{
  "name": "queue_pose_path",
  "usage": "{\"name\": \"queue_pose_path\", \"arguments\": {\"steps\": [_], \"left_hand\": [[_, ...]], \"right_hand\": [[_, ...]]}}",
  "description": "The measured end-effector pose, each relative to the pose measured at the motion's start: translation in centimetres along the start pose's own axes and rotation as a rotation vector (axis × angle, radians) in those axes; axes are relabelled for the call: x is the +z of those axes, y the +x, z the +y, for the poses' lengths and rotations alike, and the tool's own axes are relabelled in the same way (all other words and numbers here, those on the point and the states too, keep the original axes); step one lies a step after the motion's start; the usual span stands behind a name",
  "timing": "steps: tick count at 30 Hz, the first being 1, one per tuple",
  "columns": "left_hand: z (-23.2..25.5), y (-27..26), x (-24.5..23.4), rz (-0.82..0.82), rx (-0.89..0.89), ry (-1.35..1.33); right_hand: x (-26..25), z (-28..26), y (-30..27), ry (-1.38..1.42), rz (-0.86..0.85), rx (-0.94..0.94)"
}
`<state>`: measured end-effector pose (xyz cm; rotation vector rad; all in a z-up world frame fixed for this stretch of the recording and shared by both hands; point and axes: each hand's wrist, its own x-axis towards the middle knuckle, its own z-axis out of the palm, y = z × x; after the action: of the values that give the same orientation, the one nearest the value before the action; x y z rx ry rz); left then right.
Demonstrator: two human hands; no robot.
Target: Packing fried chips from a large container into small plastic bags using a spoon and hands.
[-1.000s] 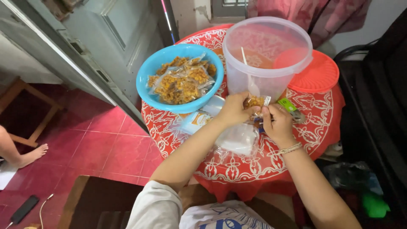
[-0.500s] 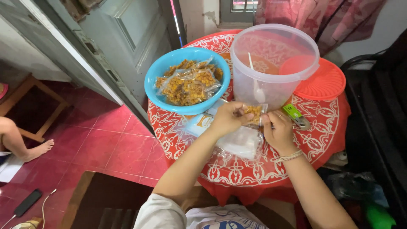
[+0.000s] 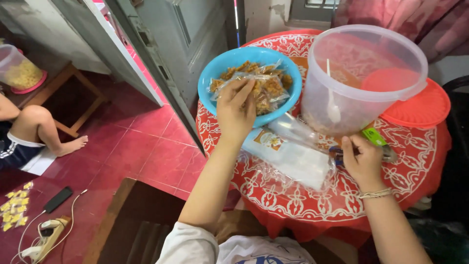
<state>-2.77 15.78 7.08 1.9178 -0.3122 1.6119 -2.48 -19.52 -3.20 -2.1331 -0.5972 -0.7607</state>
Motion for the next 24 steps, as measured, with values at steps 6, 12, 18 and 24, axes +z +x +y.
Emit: {"name": "queue_pose_path", "arguments": {"steps": [6,12,18,24], "left_hand": [[0.3,-0.6,0.4,-0.599,-0.233,0.305],[3.7,1.2,1.5,-0.585,-0.251,0.322],[11.2,-4.6,8.2,-0.762,0.214,0.097],[10.4,-4.4,11.9,-1.408,-0.045,0.12]], "right_hand": [[-0.7,-2.2,0.4,-0.07,-0.083,0.03],[-0.9,-1.8,0.2,-0.073,-0.124,0.09],[-0.7,-0.3,0.0,-0.162,-0.079,0.002],[-0.5,-1.0,0.4,-0.165,-0.151,0.025]]}}
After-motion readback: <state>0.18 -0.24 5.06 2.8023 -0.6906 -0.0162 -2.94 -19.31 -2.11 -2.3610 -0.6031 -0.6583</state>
